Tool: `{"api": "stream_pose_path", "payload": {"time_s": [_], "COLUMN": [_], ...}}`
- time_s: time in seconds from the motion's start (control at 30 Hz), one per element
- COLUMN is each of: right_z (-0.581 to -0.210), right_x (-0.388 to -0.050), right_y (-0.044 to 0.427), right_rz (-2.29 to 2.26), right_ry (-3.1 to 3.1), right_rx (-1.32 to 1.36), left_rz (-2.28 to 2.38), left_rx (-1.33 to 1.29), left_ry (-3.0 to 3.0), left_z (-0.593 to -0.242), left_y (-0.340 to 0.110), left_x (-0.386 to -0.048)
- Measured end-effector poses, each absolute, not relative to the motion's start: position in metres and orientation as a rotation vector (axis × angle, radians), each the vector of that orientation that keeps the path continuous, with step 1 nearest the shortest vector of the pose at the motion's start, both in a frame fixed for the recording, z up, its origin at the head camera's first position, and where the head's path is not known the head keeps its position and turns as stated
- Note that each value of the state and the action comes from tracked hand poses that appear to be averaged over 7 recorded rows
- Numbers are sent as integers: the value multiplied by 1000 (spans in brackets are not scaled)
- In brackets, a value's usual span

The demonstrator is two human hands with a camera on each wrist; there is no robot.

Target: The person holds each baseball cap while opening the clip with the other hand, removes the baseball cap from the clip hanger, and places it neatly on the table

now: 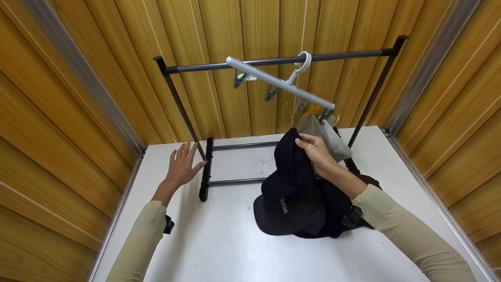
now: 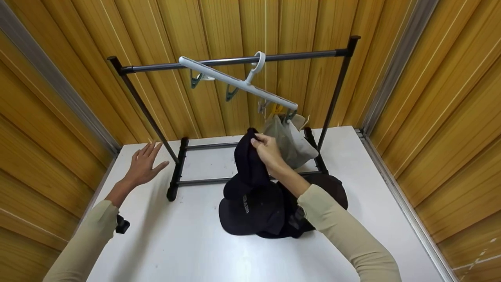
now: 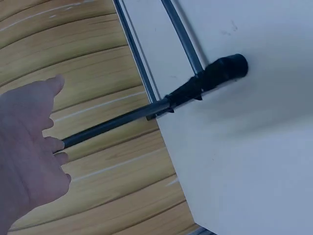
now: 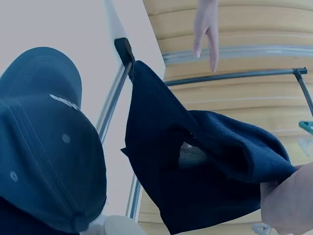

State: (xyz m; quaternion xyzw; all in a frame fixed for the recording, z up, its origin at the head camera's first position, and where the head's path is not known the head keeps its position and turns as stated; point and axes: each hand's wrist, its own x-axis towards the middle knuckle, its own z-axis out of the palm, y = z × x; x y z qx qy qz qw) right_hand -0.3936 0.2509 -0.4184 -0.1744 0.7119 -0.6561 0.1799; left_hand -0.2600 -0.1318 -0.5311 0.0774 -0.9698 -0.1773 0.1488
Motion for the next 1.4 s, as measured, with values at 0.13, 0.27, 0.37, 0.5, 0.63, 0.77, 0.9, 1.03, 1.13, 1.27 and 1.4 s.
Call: {"api": "stream_pose_path", "payload": {"time_s": [0.13,0.27,0.37,0.5,0.63,0.77,0.9,1.03,1.13,1.27,1.4], "right_z": [-427,-442,-459,-482,-500,-514,-525,-532,-536,-535,-534], "right_x": [-388,-379,-372,-363,-359,-356,-352,-348,-348,-347,-345], "right_y": [248,242,237,235,242,254,266,277,283,287,290], "right_rz": [-1820,-1793,-1796,-1805,-1807,-1756,-1632,-1465,-1349,-1288,-1243], "right_ry": [1978,1937,1879,1779,1750,1829,1862,1912,2007,2072,2107], "right_rx": [-467,-480,-491,-456,-403,-378,-445,-595,-690,-721,-712], "left_rz": [-515,-542,-553,-575,-596,-646,-675,-662,-661,-657,-658], "left_rx": [253,261,271,252,214,199,190,179,191,207,201], "left_ry": [-2790,-2794,-2798,-2793,-2781,-2754,-2735,-2745,-2758,-2781,-2793], "left_z": [-543,-549,-552,-557,-562,-564,-562,-560,-561,-564,-567], "left_y": [-141,-141,-138,-132,-127,-124,-122,-120,-119,-119,-121], "left_x": [-250,-246,-246,-245,-246,-245,-244,-244,-243,-242,-241]}}
